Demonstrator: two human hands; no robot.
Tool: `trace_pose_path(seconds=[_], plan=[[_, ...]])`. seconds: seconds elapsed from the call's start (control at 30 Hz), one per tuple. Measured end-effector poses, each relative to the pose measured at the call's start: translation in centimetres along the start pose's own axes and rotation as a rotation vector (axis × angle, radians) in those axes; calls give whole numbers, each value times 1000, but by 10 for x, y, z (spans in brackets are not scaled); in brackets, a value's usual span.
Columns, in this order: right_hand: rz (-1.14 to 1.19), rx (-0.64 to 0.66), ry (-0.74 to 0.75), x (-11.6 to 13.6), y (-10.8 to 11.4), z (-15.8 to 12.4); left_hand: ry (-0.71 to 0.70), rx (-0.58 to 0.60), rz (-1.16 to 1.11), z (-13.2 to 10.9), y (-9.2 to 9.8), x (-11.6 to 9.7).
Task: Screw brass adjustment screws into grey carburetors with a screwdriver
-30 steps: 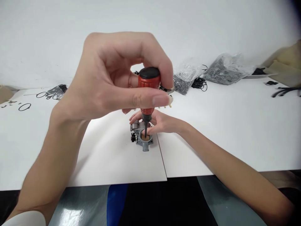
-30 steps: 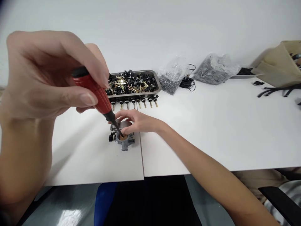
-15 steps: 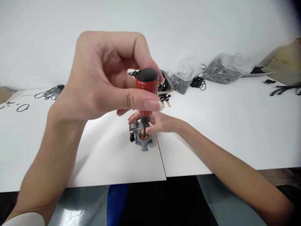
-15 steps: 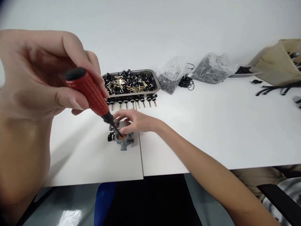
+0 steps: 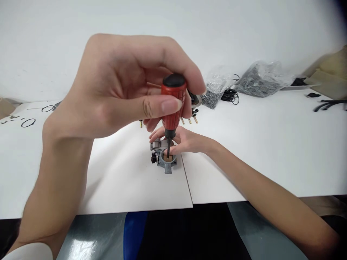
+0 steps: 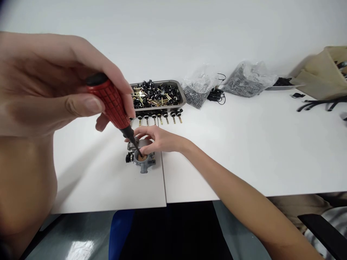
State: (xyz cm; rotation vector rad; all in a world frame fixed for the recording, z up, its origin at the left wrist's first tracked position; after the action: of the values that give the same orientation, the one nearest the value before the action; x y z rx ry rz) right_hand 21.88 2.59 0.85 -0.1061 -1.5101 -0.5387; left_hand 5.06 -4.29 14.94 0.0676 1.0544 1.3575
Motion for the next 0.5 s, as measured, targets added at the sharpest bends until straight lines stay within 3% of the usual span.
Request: trace_pose_path(seconds=[0.1, 0.27, 0.5], plan=[[9, 1, 15, 0, 0, 0, 72, -18, 91, 2, -3, -3], [6, 8, -2, 1, -1, 1, -12, -76, 161, 5, -6, -6], [13, 2, -13, 4, -3, 2, 49, -138, -72, 3, -12, 1]])
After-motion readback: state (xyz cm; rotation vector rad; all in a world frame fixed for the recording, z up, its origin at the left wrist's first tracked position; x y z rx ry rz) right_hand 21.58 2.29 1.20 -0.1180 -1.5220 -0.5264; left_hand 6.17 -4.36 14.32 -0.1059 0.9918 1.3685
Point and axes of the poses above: each hand's wrist, its own z-axis towards the middle knuckle, its own y-axis out of the back of the hand, x = y × z, the point moved 1 cm from there along z, towards the middle knuckle, and after that the axes turned 4 degrees about -y, right-handed, at the moved point
